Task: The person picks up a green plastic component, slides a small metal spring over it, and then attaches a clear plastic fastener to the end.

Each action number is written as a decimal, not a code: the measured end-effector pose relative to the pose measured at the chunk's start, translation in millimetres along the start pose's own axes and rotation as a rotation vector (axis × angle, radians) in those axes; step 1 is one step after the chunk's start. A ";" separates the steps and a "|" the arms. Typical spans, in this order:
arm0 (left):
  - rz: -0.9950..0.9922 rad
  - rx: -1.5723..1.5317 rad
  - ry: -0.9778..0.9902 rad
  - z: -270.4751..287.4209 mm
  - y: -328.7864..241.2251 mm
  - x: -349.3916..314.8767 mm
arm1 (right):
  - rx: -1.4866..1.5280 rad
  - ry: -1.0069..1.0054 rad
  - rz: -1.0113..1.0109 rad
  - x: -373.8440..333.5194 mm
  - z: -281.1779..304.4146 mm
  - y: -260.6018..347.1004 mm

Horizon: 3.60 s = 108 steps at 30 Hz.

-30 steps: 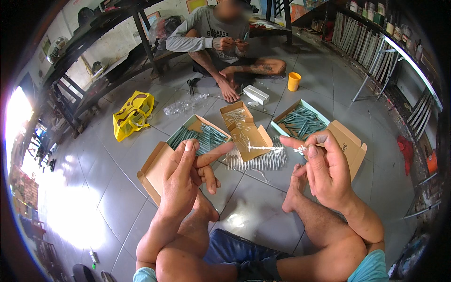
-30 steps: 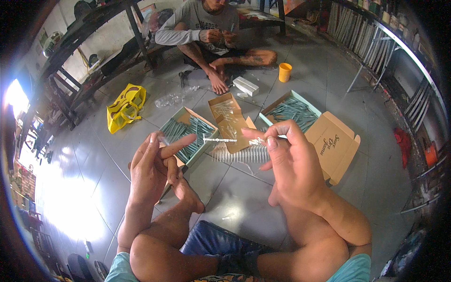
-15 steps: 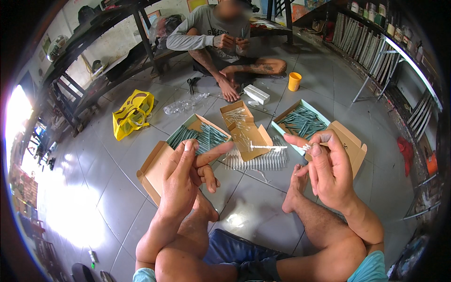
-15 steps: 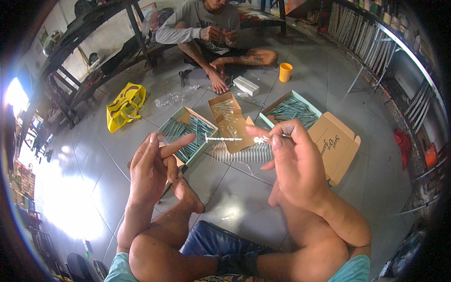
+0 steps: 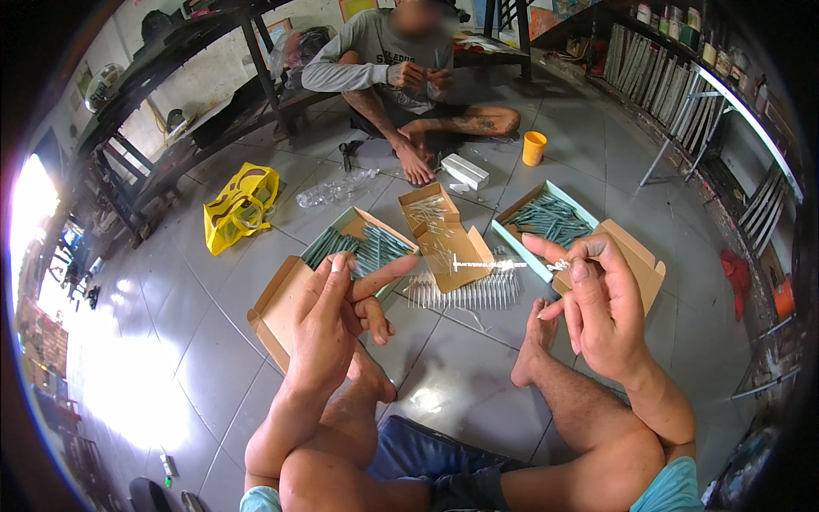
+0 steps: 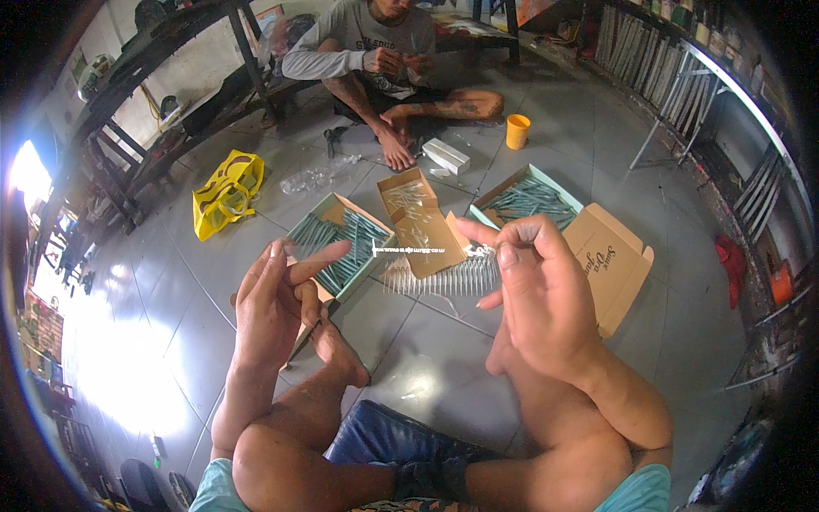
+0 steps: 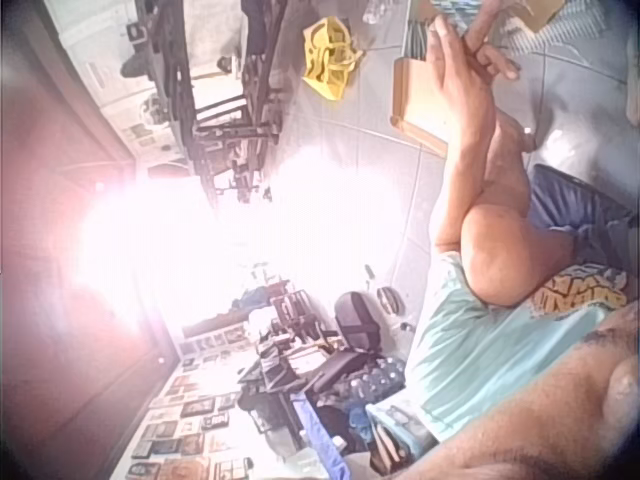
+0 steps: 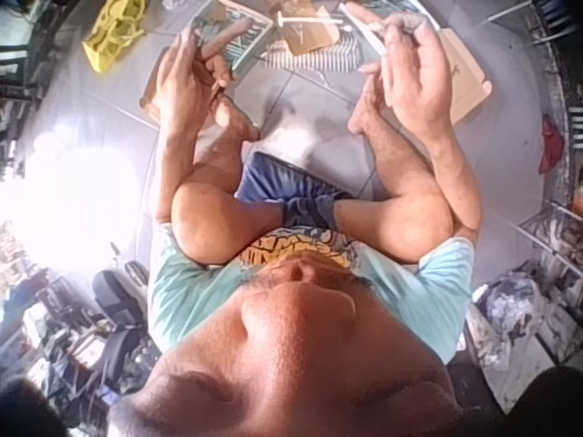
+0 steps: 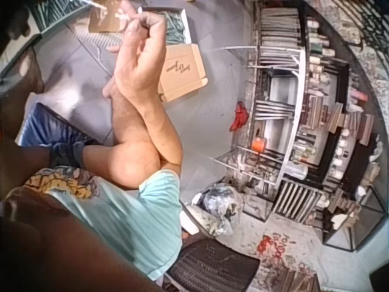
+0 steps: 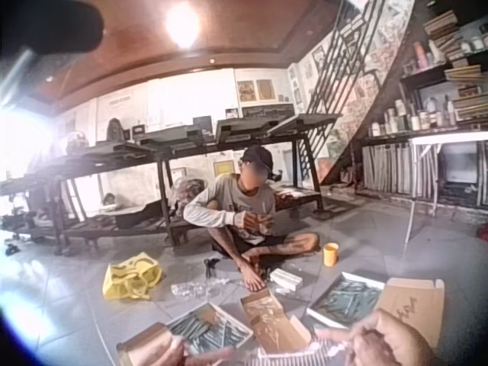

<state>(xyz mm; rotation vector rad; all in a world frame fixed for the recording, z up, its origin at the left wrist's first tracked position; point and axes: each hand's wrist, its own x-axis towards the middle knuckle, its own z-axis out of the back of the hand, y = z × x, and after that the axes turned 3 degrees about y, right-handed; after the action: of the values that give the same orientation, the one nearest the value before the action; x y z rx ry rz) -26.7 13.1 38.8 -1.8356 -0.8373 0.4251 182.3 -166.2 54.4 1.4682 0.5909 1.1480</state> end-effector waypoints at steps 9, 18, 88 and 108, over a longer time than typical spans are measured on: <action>0.017 0.021 0.032 2.1 -1.0 1.1 | -0.050 -0.010 0.049 0.4 0.6 -3.6; -0.014 0.113 -0.028 3.2 4.1 5.3 | -0.051 -0.039 0.029 -0.8 3.8 -1.2; 0.249 0.328 0.225 -19.7 52.2 20.4 | -0.271 0.039 0.122 12.4 -13.0 -50.1; 0.251 0.304 0.246 -21.1 52.4 18.9 | -0.213 0.089 0.037 13.8 -21.8 -46.9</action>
<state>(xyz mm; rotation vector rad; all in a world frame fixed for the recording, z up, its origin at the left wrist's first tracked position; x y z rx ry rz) 18.1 0.7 1.5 -1.6696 -0.3535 0.4461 179.4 -132.8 12.6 1.2561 0.4875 1.2704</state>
